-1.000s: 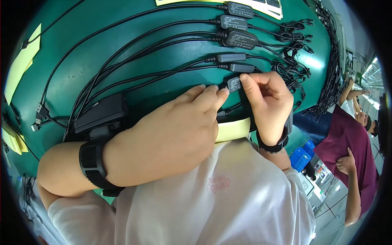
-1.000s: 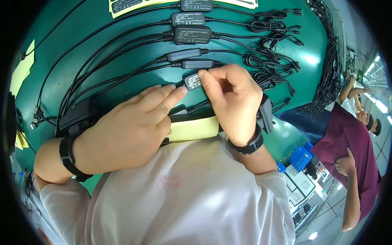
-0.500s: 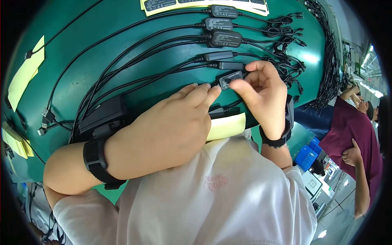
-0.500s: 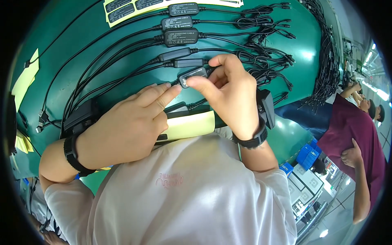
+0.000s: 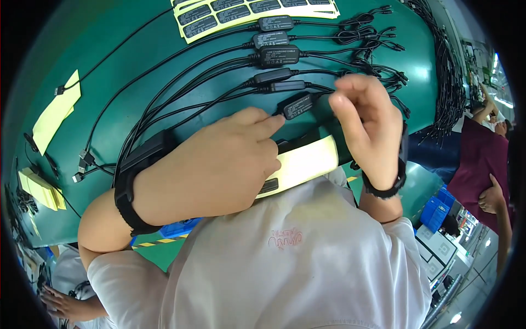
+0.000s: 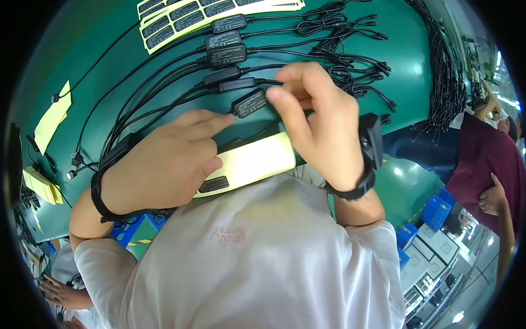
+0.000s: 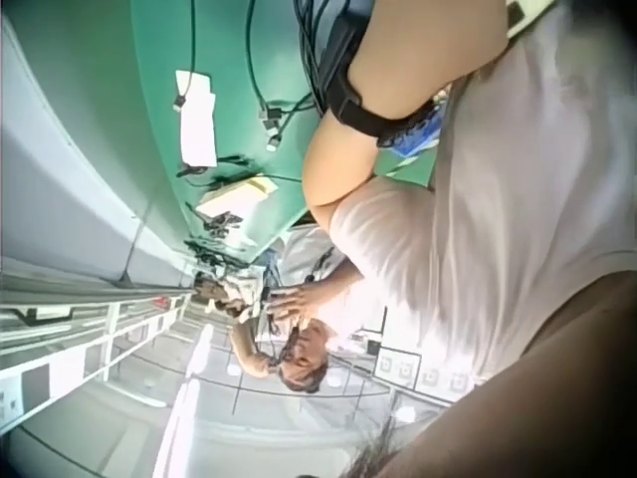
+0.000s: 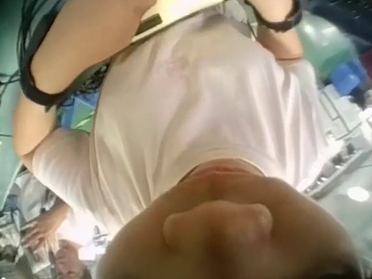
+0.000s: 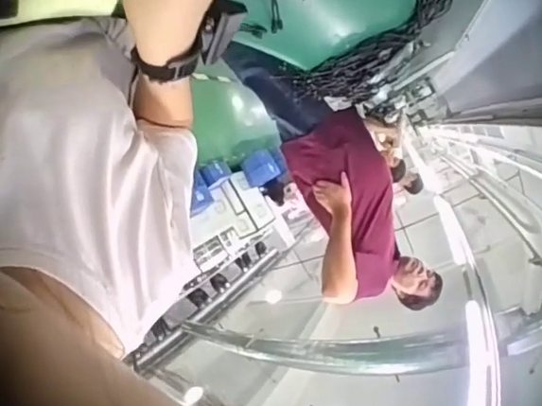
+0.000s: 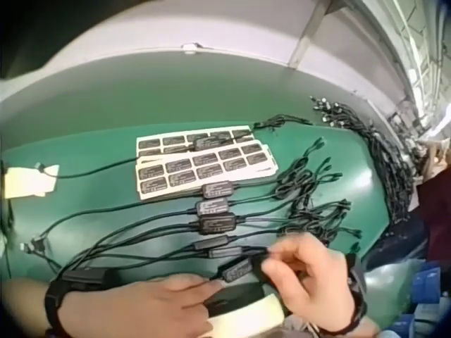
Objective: The recorder is applying identification stickers to several electronic cable assemblies laid out on a workbench.
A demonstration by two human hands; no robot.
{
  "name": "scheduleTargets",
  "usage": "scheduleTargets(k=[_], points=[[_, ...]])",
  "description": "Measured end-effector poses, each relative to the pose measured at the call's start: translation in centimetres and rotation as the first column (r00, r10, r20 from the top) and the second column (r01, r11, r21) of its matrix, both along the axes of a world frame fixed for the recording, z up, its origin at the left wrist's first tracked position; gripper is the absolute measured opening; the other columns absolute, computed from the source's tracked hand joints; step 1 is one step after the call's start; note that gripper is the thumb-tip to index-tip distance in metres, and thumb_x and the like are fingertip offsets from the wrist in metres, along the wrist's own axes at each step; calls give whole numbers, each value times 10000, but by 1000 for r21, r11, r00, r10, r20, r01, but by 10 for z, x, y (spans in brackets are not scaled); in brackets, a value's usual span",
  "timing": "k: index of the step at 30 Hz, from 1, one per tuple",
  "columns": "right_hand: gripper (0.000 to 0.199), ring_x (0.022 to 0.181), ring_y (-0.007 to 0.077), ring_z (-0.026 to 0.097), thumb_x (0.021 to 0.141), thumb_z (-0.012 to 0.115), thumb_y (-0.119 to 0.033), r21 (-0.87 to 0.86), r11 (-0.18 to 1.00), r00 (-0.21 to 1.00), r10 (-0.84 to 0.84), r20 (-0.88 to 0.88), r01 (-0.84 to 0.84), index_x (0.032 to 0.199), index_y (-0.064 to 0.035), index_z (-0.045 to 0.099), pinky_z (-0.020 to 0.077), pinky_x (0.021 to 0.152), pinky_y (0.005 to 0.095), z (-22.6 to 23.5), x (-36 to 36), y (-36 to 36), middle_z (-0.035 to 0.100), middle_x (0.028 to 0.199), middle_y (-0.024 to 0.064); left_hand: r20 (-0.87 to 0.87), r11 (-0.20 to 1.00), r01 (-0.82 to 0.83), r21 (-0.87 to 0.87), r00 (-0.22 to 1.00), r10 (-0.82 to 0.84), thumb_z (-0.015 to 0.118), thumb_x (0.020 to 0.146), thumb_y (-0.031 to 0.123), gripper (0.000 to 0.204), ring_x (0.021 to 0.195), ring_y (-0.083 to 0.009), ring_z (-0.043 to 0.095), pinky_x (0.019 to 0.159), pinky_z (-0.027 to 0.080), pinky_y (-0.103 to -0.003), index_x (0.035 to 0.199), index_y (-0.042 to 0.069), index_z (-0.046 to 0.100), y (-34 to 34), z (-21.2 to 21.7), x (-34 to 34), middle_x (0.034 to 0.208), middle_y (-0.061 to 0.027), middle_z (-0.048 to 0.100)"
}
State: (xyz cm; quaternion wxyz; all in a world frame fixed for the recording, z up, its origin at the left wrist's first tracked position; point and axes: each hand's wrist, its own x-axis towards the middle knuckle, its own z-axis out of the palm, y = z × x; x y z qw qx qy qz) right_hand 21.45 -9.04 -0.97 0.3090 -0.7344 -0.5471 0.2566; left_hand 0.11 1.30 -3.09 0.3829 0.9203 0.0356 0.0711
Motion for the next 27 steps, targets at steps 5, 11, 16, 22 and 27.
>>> scheduleTargets(k=[5, 11, 16, 22, 27], points=[[506, 816, 257, 627, 742, 840, -279, -29, 864, 864, 503, 40, -502, 1110, -31, 597, 489, 724, 326, 13, 9, -18, 648, 935, 101, -120, 972, -103, -212, 990, 79, 607, 907, 199, 270, 755, -337, 602, 641, 444, -457, 728, -3, 588, 3, 21, 2, 790, -161, 636], [454, 762, 153, 577, 723, 860, -147, -126, 933, 870, 257, -421, -337, 1049, -39, 561, 461, 686, 260, 16, 23, -20, 607, 890, 55, -66, 851, -121, -510, 993, 101, 590, 943, 228, 261, 629, -274, 611, 577, 460, -381, 839, -6, 639, -11, 19, 12, 659, -126, 608], [432, 1023, 316, 534, 657, 821, -296, 347, 869, 733, 25, 680, -352, 1024, -104, 700, 386, 927, 411, 28, 9, -13, 629, 1115, 87, -530, 347, -508, -788, 847, 35, 614, 973, 220, 258, 733, -14, 583, 625, 477, -190, 1087, -6, 665, -6, 14, 13, 873, 3, 676], [400, 896, 275, 527, 589, 834, -165, 374, 869, 864, 111, 491, -324, 965, -78, 727, 425, 789, 371, 14, -12, -26, 625, 981, 58, -367, 342, -362, -867, 929, 51, 633, 944, 100, 236, 804, -41, 604, 697, 500, -208, 1150, -15, 642, -4, 16, 14, 952, -14, 682], [380, 851, 280, 555, 613, 828, -131, 395, 852, 911, 199, 362, -344, 962, -27, 719, 461, 777, 379, 2, -8, -30, 631, 915, 70, -249, 314, -279, -908, 959, 132, 610, 950, 168, 199, 641, 6, 480, 516, 354, -191, 1027, -5, 669, -14, 11, 18, 748, 55, 586]])
